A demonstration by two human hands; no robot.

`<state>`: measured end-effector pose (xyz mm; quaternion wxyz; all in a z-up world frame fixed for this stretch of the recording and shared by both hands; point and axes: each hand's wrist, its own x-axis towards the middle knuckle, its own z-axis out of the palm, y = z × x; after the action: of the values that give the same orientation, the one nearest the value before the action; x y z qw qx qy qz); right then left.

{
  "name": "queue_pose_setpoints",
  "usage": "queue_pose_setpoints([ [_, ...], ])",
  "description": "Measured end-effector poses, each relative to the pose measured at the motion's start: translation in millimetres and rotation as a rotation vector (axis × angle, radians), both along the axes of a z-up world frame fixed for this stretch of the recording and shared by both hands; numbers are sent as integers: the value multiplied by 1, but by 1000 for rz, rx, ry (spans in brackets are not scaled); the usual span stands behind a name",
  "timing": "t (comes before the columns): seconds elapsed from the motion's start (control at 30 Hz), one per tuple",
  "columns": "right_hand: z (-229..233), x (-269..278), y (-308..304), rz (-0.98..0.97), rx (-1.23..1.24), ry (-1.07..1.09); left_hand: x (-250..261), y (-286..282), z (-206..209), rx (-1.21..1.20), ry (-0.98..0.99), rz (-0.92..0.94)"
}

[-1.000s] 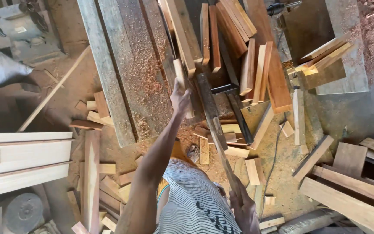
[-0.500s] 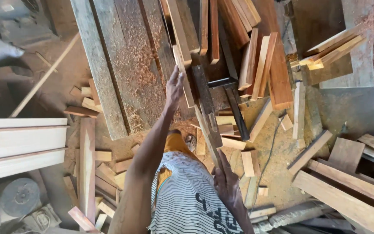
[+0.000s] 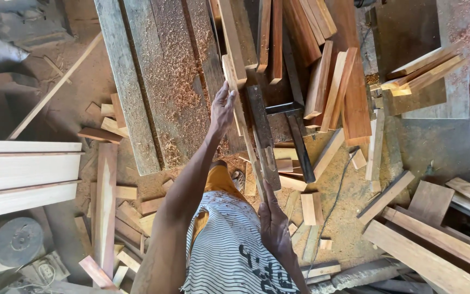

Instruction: The recorder is using a table saw to cut small pieces of wood in a workshop.

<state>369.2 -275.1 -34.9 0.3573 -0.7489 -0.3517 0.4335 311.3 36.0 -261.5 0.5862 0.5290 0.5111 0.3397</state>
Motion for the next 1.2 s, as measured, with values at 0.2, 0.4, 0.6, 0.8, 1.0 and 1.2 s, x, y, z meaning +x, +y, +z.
queue_pose_setpoints([
  [0.2,-8,-1,3,29,-42,-57,1,6,5,-35,102,0],
  [0.4,-16,-2,8,41,21,-88,4,13,4,-19,54,42],
  [0.6,-10,-5,20,39,-11,-110,7,23,6,-41,73,49],
  [0.8,-18,-7,25,32,-31,-115,11,34,-12,-9,84,65],
  [1.0,-17,-6,32,51,21,-106,12,37,-6,32,125,120],
  [1.2,-10,-7,43,44,23,-98,15,35,1,31,126,242],
])
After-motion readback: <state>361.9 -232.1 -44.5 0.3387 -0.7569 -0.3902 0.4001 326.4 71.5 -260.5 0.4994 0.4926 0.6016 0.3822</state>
